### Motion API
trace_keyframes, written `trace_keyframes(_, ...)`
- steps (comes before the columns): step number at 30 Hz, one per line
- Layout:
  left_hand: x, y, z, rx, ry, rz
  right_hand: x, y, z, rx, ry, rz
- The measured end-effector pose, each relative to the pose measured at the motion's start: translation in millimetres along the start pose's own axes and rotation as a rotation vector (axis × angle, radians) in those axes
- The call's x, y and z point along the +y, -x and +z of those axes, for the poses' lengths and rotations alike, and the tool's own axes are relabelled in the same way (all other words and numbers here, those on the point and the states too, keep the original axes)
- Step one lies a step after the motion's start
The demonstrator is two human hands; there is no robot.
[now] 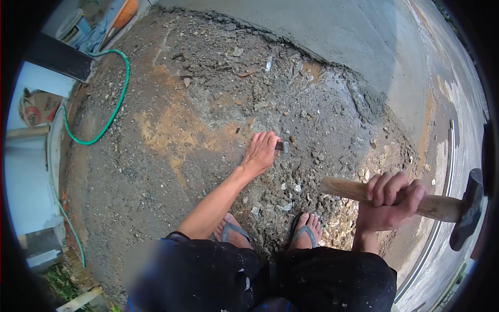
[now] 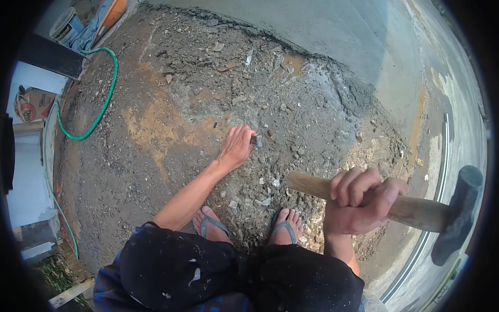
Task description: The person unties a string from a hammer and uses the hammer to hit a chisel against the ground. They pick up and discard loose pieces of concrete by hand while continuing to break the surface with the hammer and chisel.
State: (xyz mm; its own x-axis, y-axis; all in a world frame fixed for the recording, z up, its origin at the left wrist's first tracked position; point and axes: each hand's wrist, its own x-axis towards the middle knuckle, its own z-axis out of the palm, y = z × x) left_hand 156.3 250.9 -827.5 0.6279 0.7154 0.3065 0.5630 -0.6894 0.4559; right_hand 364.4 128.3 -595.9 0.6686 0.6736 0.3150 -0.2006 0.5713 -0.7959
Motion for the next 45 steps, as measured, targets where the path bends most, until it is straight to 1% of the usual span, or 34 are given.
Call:
trace_keyframes(1, -0.7, -0.2, -0.9, 0.011, -0.002, -0.002, 38.6, 32.1, -8.9, -0.040, -0.021, 0.020)
trace_keyframes(2, -3.6, -0.1, 1.1, 0.019, -0.002, 0.000, 85.8, 81.4, -21.6, -0.011, 0.013, 0.149)
trace_keyframes(3, -4.0, 0.6, 2.6, 0.025, 0.001, 0.002, 134.6, 138.8, -68.7, -0.116, 0.408, 0.381)
trace_keyframes(4, -6.8, -5.3, 1.4, 0.048, -0.003, 0.010, 149.8, 155.3, -77.3, -0.501, 0.906, 0.349)
trace_keyframes(6, -5.3, -0.6, 4.2, 0.078, -0.037, 0.042, 99.5, 113.6, -54.5, -0.286, 0.677, 1.045)
trace_keyframes(7, 0.6, 7.6, 8.0, 0.064, -0.025, 0.039, 73.2, 86.9, -51.6, -0.265, 0.507, 1.186)
trace_keyframes(8, 0.7, 7.3, 9.8, 0.034, -0.034, 0.027, 62.4, 76.6, -50.2, -0.249, 0.543, 1.068)
trace_keyframes(9, -4.1, 0.5, 9.0, 0.020, -0.054, 0.014, 37.7, 56.1, -38.7, -0.191, 0.424, 1.023)
trace_keyframes(10, -6.6, 1.8, 8.5, -0.002, -0.071, -0.019, 15.8, 37.4, -34.9, -0.187, 0.328, 0.880)
trace_keyframes(12, -6.3, 6.4, 6.6, -0.024, -0.059, -0.029, -17.3, 0.3, -14.8, -0.081, 0.233, 0.438)
trace_keyframes(14, -7.0, 3.0, 6.2, -0.024, -0.072, -0.012, -38.9, -32.6, -0.6, -0.033, 0.029, 0.114)
trace_keyframes(15, -9.9, 4.2, 9.6, -0.007, -0.060, -0.008, -33.0, -30.3, 0.9, -0.033, 0.033, 0.121)
trace_keyframes(17, -8.4, 5.6, 6.1, -0.020, -0.050, -0.009, -1.8, -10.5, 2.1, 0.102, -0.111, 0.005)
trace_keyframes(18, -6.8, 3.2, 4.3, -0.024, -0.043, -0.006, 37.3, 21.7, -11.5, -0.021, -0.025, 0.053)
trace_keyframes(19, -4.1, 3.1, 3.3, -0.016, -0.041, -0.005, 84.1, 72.9, -19.7, 0.059, 0.115, 0.265)
trace_keyframes(20, 0.0, 6.6, 2.2, -0.039, -0.048, -0.015, 122.9, 120.0, -58.3, -0.162, 0.410, 0.507)
trace_keyframes(21, -1.8, 1.1, -1.2, -0.049, -0.065, -0.017, 131.0, 122.1, -45.0, -0.350, 0.887, 0.887)
trace_keyframes(22, -5.5, -5.5, -4.3, -0.038, -0.074, -0.008, 118.0, 122.7, -45.8, -0.195, 0.597, 1.092)
trace_keyframes(24, -1.2, 1.6, -3.5, -0.044, -0.054, -0.001, 89.3, 95.7, -53.5, -0.183, 0.482, 1.142)
trace_keyframes(26, -8.6, -12.5, -7.4, -0.034, -0.104, 0.008, 53.3, 66.0, -40.6, -0.104, 0.458, 1.025)
trace_keyframes(27, -9.0, -11.8, -7.1, -0.042, -0.102, -0.001, 31.8, 45.7, -32.0, -0.107, 0.353, 0.892)
trace_keyframes(28, -2.1, 1.5, -3.3, -0.075, -0.080, -0.021, 12.7, 29.8, -22.6, -0.046, 0.293, 0.700)
trace_keyframes(30, -6.9, -1.8, -1.7, -0.059, -0.090, 0.006, -12.6, -6.9, -11.0, -0.025, 0.171, 0.300)
trace_keyframes(32, -3.3, 1.3, -0.3, -0.048, -0.064, -0.023, -19.1, -25.8, -1.3, -0.006, 0.037, 0.051)
trace_keyframes(33, -3.0, 4.6, 1.0, -0.053, -0.059, -0.031, -6.4, -19.3, -2.1, 0.019, -0.022, 0.005)
trace_keyframes(34, -3.5, 5.8, 1.6, -0.043, -0.048, -0.023, 23.0, 1.7, -9.4, -0.024, -0.055, -0.016)
trace_keyframes(35, -4.6, 3.1, 1.9, -0.021, -0.040, -0.013, 56.6, 40.2, -13.3, -0.020, -0.031, 0.086)
trace_keyframes(36, -3.7, 0.9, 1.7, 0.004, -0.044, -0.019, 101.4, 96.5, -25.1, 0.033, 0.142, 0.300)
trace_keyframes(37, -1.7, 2.3, 0.7, -0.025, -0.064, -0.031, 132.3, 133.7, -55.9, -0.184, 0.523, 0.646)
trace_keyframes(38, -2.2, 1.5, 0.6, -0.057, -0.089, -0.037, 164.7, 155.0, -96.2, -0.385, 0.856, 0.764)
trace_keyframes(40, -3.7, -1.3, -2.3, -0.071, -0.103, -0.042, 100.4, 107.3, -47.1, -0.227, 0.577, 1.161)
trace_keyframes(41, -0.8, 3.1, -1.7, -0.069, -0.110, -0.045, 81.9, 93.0, -42.4, -0.200, 0.446, 1.182)
trace_keyframes(43, -6.4, -9.8, -3.7, -0.030, -0.143, -0.017, 43.6, 59.8, -26.4, -0.133, 0.366, 1.052)
trace_keyframes(45, -2.7, 2.9, 0.4, -0.078, -0.116, -0.039, 7.4, 22.3, -17.4, -0.132, 0.218, 0.630)
